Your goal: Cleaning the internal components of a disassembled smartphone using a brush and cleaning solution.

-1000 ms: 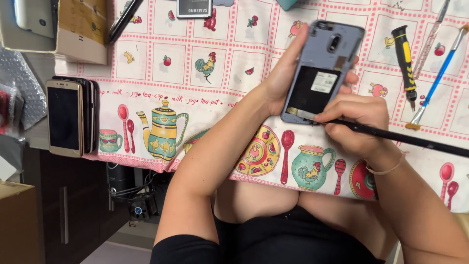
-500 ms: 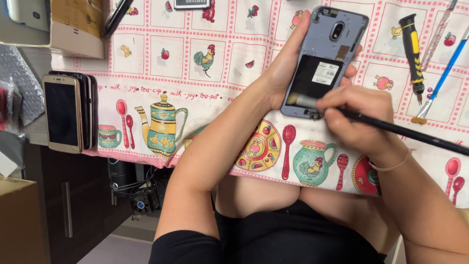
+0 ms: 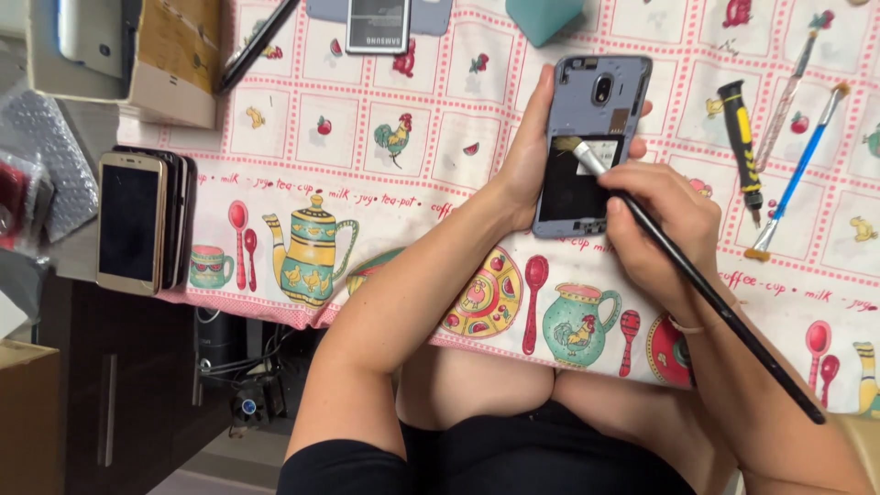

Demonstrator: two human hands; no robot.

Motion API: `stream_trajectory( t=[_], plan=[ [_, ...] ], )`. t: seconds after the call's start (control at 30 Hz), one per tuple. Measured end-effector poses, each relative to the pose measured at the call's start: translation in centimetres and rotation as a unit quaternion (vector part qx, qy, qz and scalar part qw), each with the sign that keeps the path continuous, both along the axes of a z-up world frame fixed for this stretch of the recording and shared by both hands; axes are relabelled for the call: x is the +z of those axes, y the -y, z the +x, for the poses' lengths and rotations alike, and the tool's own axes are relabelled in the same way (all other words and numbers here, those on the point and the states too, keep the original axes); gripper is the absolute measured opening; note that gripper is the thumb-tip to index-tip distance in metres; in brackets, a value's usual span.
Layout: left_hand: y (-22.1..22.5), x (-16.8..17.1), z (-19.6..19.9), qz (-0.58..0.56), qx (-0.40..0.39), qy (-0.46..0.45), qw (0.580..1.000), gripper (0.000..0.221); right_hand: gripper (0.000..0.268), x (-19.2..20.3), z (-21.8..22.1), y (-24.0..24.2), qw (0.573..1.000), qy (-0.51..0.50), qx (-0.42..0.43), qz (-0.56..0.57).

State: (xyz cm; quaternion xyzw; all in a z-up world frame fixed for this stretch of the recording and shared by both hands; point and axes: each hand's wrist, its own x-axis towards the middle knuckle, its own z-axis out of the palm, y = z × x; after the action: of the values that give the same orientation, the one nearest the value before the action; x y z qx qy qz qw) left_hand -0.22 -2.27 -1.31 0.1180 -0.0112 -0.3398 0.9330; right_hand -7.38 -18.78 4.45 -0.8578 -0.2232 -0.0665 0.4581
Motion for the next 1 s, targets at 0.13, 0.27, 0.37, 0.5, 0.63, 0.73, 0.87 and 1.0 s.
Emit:
stream_trajectory(
  t=[0.13, 0.27, 0.37, 0.5, 0.63, 0.73, 0.87, 1.0],
  plan=[
    [0.1, -0.4, 0.1, 0.004, 0.006, -0.012, 1.0, 0.095, 0.022, 0.4, 0.1, -0.4, 1.0, 0.007, 0.018, 0.019],
    [-0.1, -0.3, 0.1, 0.013, -0.012, -0.012, 1.0, 0.097, 0.026, -0.1, 0.1, 0.5, 0.995, -0.045, 0.084, 0.027],
    [0.2, -0.7, 0.0, 0.002, -0.014, -0.012, 1.0, 0.096, 0.019, 0.0, 0.6, 0.4, 0.996, -0.029, 0.073, 0.04],
    [0.5, -1.5, -0.1, 0.017, 0.029, 0.004, 0.999, 0.105, 0.016, -0.2, 0.8, 0.4, 0.994, -0.051, 0.028, 0.097],
    [0.9, -1.0, -0.2, 0.019, 0.04, 0.025, 0.999, 0.105, 0.014, -0.9, 0.7, 0.5, 0.986, -0.107, 0.075, 0.108],
    [0.7, -1.5, 0.1, 0.015, 0.047, 0.01, 0.999, 0.104, 0.02, -1.6, 0.9, 1.0, 0.992, -0.064, -0.008, 0.109],
    [0.5, -0.9, 0.0, 0.008, 0.057, 0.006, 0.998, 0.105, 0.023, 0.3, 1.3, 0.1, 0.997, -0.029, -0.012, 0.077],
    [0.6, -1.9, 0.2, 0.008, 0.053, 0.009, 0.999, 0.106, 0.016, -0.2, 0.9, 0.3, 0.989, -0.095, 0.044, 0.101]
  ],
)
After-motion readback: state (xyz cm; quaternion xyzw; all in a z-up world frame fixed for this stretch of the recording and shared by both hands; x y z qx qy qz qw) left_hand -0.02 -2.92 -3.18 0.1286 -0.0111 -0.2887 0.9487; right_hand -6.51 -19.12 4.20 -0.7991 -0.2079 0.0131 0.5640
